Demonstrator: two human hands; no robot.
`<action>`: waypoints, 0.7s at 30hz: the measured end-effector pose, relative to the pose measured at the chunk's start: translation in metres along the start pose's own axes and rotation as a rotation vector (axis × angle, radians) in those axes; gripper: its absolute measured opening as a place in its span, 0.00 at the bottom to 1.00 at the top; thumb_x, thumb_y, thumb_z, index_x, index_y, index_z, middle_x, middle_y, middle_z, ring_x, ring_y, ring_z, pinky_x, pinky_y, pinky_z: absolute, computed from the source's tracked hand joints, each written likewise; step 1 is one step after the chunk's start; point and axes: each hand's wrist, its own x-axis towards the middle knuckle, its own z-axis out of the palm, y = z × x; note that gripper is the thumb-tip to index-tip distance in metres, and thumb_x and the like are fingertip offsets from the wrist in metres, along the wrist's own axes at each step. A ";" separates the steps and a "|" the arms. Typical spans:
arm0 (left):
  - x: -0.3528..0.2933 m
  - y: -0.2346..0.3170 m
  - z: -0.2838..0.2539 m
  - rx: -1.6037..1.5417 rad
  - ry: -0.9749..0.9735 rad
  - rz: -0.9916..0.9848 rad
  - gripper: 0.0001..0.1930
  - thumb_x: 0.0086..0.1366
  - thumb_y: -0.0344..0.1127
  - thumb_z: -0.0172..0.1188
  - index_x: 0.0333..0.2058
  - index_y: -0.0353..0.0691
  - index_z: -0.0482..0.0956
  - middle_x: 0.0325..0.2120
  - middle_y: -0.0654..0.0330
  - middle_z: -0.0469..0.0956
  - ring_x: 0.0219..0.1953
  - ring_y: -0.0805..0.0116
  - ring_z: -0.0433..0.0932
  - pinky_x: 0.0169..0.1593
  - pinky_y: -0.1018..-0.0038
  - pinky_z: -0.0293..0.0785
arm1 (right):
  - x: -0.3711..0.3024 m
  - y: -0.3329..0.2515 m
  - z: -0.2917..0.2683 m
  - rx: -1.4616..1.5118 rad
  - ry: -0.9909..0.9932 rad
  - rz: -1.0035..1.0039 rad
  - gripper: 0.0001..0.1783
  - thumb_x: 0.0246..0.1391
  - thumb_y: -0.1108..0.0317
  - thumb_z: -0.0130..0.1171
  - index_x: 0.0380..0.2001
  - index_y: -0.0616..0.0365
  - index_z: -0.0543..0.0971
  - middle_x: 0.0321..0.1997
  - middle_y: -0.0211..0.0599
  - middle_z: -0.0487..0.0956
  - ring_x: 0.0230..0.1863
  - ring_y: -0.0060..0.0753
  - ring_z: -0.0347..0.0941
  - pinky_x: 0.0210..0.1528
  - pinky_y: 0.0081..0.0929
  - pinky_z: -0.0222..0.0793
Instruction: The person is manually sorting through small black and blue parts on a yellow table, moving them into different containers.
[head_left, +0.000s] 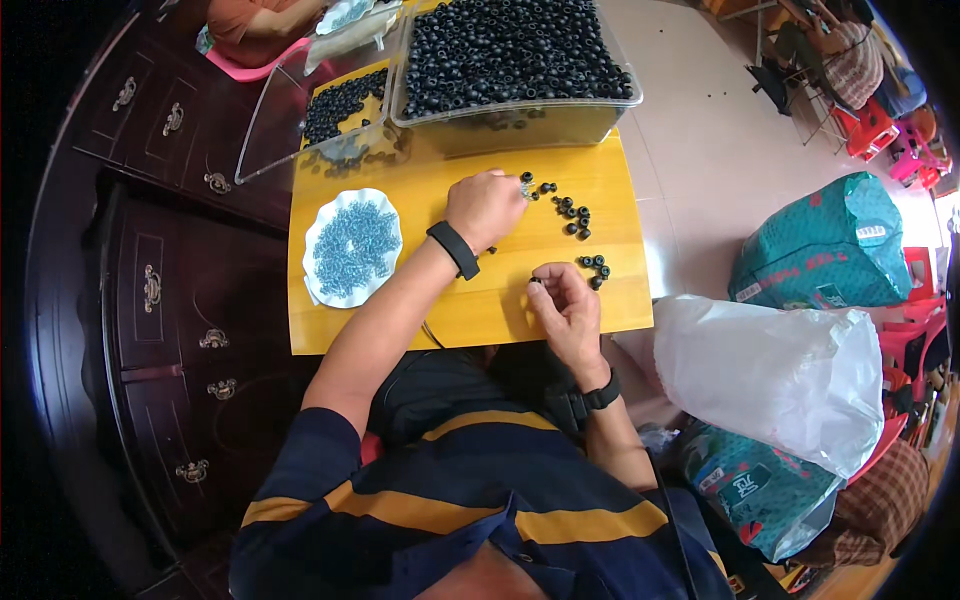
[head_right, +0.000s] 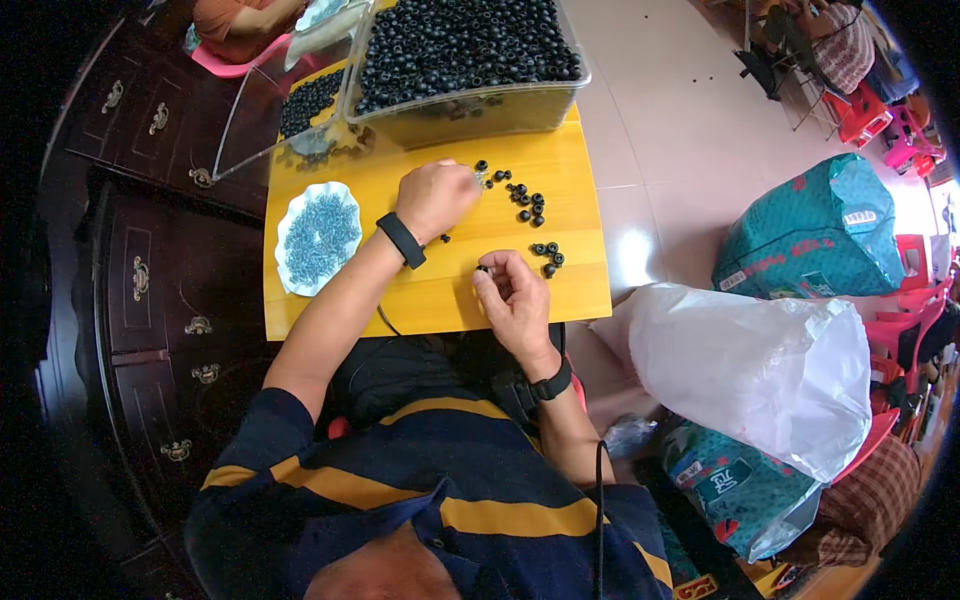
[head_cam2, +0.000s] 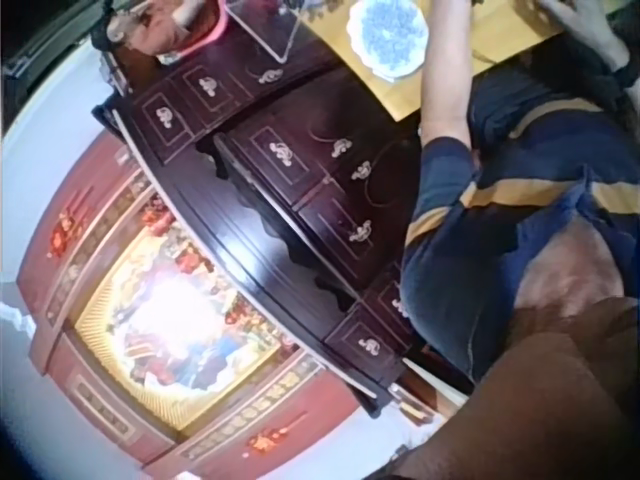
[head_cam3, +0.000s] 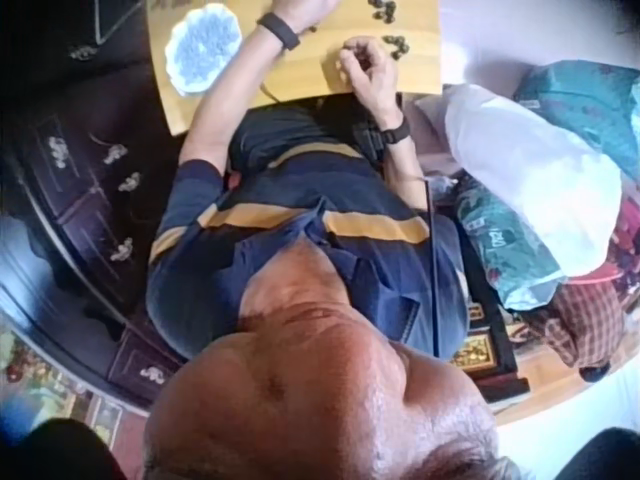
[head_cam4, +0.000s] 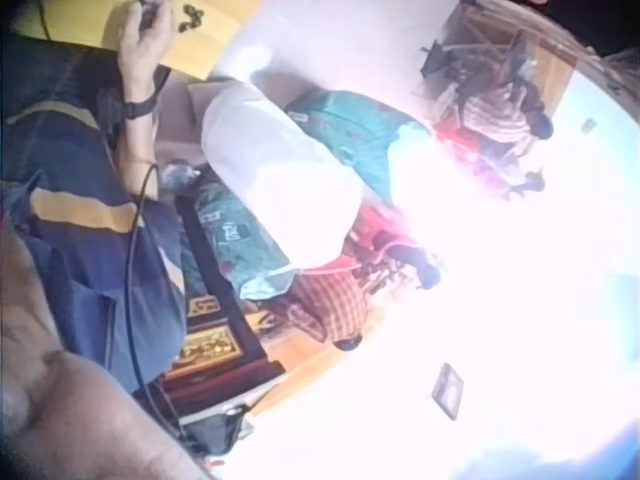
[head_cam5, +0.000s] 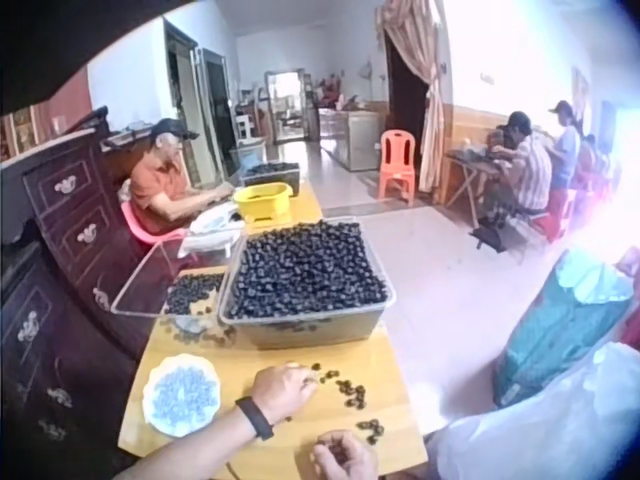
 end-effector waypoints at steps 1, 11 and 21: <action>0.001 -0.001 0.002 0.019 0.019 0.014 0.07 0.58 0.39 0.65 0.28 0.43 0.83 0.27 0.57 0.81 0.32 0.52 0.81 0.36 0.56 0.77 | 0.000 -0.001 0.000 0.009 -0.002 0.006 0.08 0.60 0.73 0.63 0.40 0.62 0.77 0.27 0.26 0.78 0.26 0.13 0.72 0.28 0.15 0.68; -0.002 0.010 -0.005 -0.049 0.123 0.102 0.04 0.60 0.33 0.61 0.33 0.43 0.83 0.31 0.57 0.81 0.34 0.51 0.81 0.38 0.57 0.78 | 0.000 0.000 -0.005 0.076 -0.039 0.096 0.08 0.63 0.73 0.61 0.43 0.64 0.76 0.35 0.25 0.78 0.33 0.13 0.73 0.37 0.15 0.70; -0.004 0.002 0.001 -0.041 0.059 0.129 0.02 0.59 0.32 0.63 0.31 0.43 0.82 0.29 0.57 0.79 0.32 0.50 0.80 0.37 0.55 0.77 | 0.000 0.000 -0.007 0.095 -0.047 0.098 0.08 0.63 0.73 0.60 0.43 0.64 0.76 0.34 0.24 0.77 0.31 0.12 0.71 0.36 0.14 0.69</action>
